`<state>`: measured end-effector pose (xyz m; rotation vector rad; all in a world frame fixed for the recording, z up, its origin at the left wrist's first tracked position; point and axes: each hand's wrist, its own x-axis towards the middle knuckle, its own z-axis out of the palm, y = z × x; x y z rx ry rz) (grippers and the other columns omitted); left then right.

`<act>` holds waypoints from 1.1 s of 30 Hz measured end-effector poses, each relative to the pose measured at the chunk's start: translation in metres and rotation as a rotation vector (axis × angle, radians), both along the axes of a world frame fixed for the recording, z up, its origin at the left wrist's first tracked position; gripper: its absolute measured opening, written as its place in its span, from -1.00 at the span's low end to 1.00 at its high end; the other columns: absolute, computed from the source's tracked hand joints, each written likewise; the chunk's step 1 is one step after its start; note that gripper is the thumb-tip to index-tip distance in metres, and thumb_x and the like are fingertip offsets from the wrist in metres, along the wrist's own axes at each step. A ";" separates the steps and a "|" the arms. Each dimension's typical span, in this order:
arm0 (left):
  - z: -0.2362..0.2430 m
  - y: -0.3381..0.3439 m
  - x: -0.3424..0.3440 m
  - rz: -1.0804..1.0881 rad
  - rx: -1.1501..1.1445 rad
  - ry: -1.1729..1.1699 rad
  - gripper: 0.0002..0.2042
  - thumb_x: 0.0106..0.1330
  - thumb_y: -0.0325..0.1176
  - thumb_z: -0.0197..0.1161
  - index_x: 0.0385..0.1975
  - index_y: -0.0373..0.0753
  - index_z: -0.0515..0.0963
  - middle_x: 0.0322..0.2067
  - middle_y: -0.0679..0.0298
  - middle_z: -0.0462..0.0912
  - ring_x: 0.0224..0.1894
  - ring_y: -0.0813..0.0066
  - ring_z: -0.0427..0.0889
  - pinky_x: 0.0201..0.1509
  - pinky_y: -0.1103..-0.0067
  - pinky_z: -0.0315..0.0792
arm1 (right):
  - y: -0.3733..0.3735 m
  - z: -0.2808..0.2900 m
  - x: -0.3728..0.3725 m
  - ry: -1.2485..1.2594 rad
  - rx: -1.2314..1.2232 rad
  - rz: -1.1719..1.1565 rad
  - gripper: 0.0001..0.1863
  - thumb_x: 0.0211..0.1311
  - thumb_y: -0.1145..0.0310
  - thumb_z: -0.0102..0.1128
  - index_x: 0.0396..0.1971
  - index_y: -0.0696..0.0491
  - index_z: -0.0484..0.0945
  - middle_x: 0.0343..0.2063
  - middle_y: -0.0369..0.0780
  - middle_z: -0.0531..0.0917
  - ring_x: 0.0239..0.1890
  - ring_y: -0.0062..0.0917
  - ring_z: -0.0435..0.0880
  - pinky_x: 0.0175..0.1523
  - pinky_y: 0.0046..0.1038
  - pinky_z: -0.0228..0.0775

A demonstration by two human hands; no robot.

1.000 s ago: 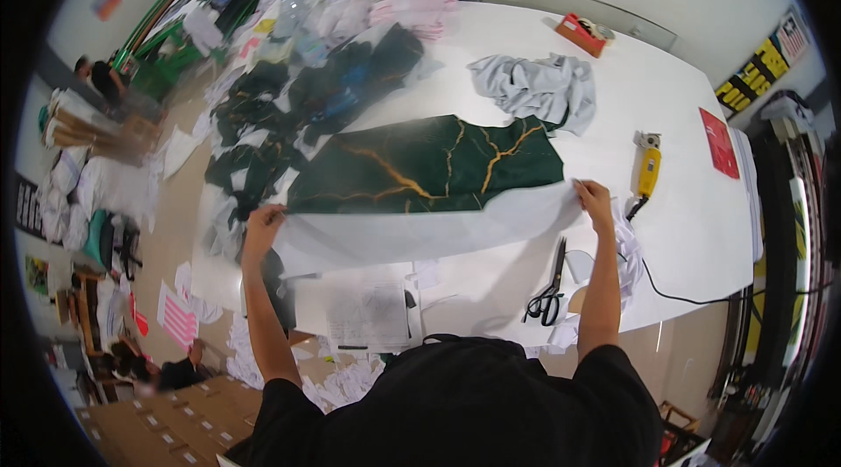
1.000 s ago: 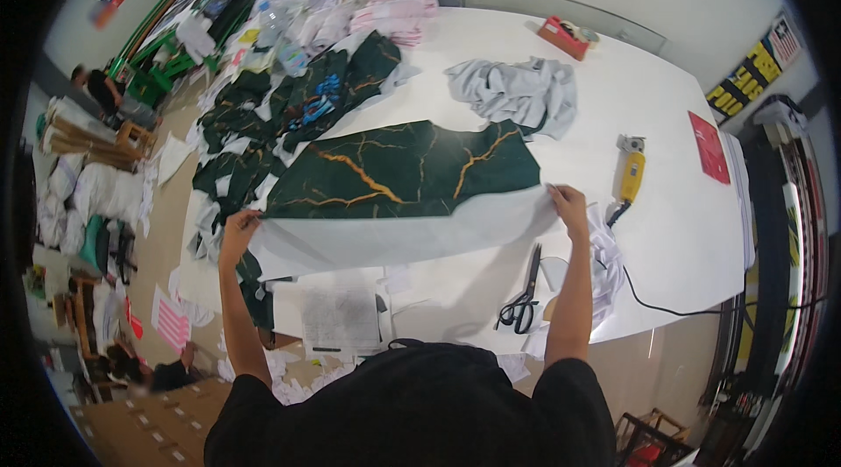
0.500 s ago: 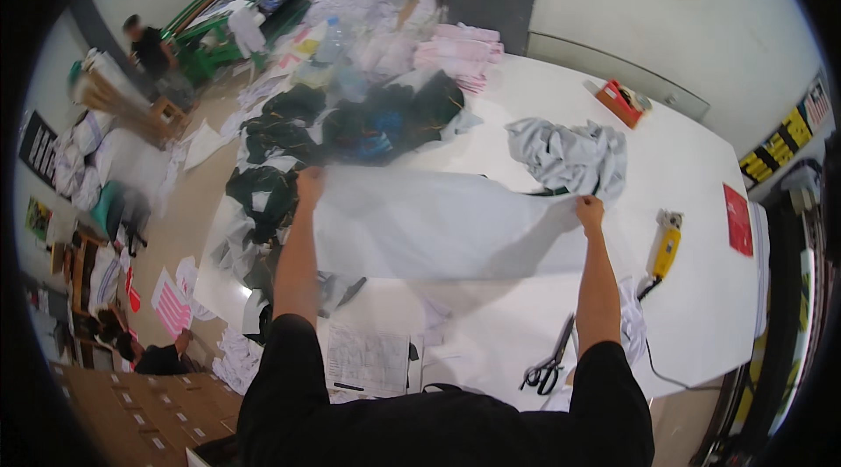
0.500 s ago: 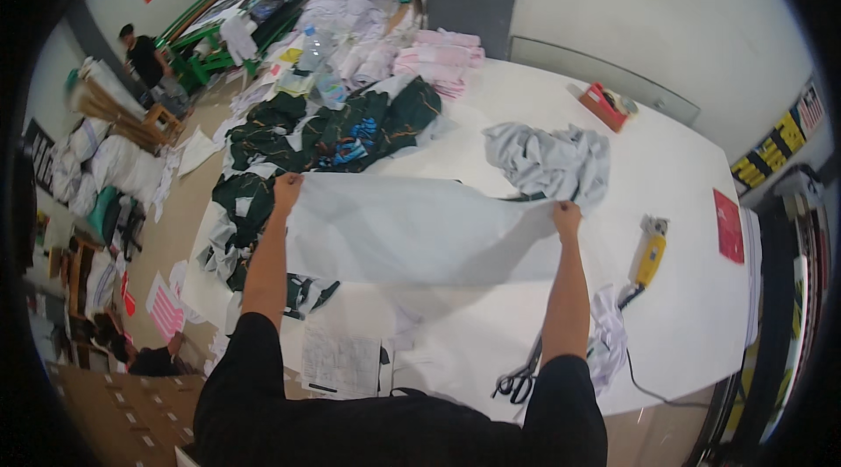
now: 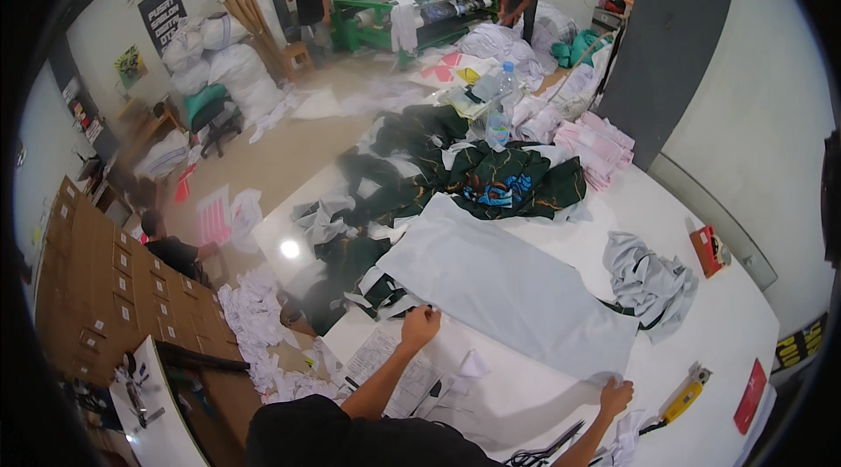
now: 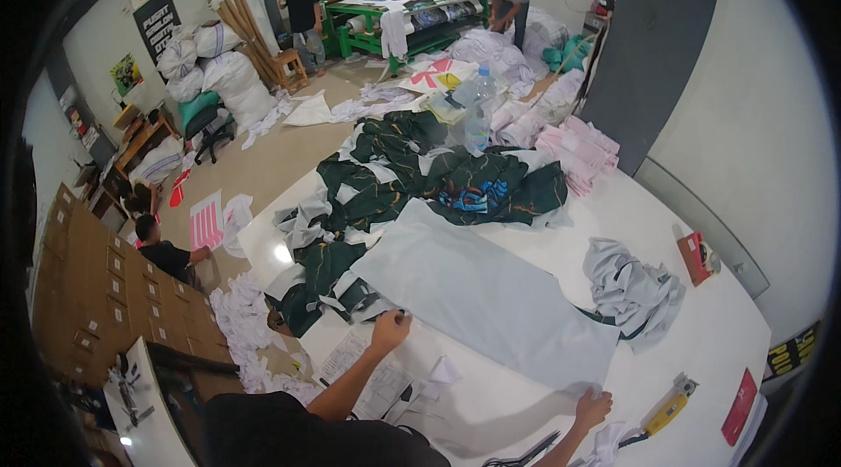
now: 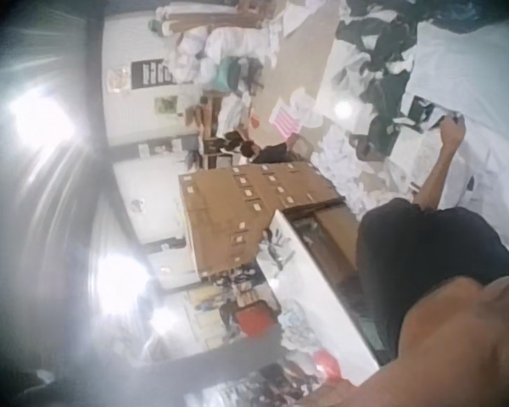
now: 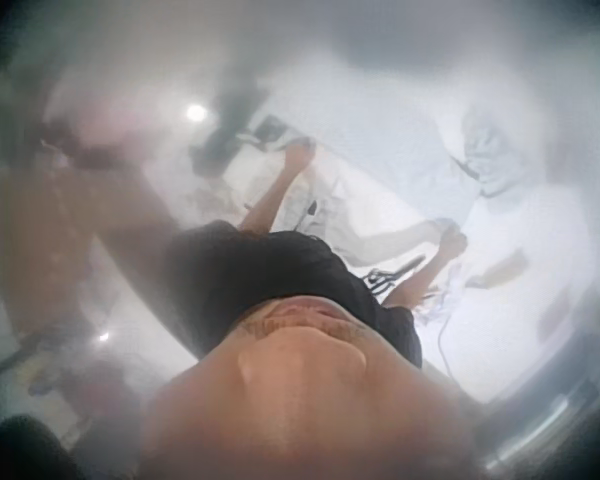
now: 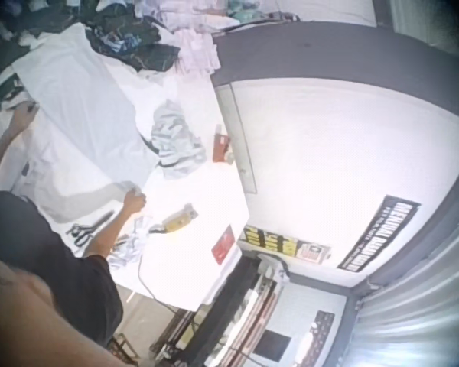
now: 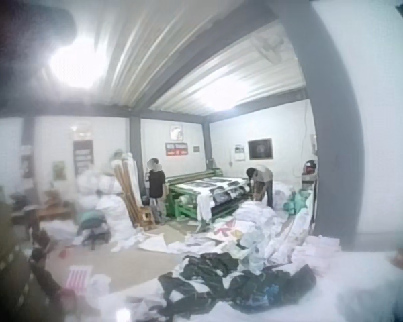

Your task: The person uses a pen to trace a pattern onto fabric using a template, then cuts along the traced lines with scissors. They repeat the process for multiple fabric pieces, picking up large green printed garments and layering white fabric for cutting.

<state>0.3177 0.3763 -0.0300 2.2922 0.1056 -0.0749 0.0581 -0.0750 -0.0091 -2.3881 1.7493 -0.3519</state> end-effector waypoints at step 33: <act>0.015 0.019 0.090 0.582 -1.625 0.379 -0.88 0.34 -0.33 0.28 -0.31 -0.15 0.46 -0.53 0.40 0.44 -0.44 0.58 0.47 -0.31 0.54 0.49 | -0.015 0.067 -0.094 -1.416 0.610 0.013 -0.73 0.32 0.25 0.26 -0.17 0.12 0.50 -0.42 -0.26 0.60 -0.45 -0.62 0.50 -0.41 -0.61 0.31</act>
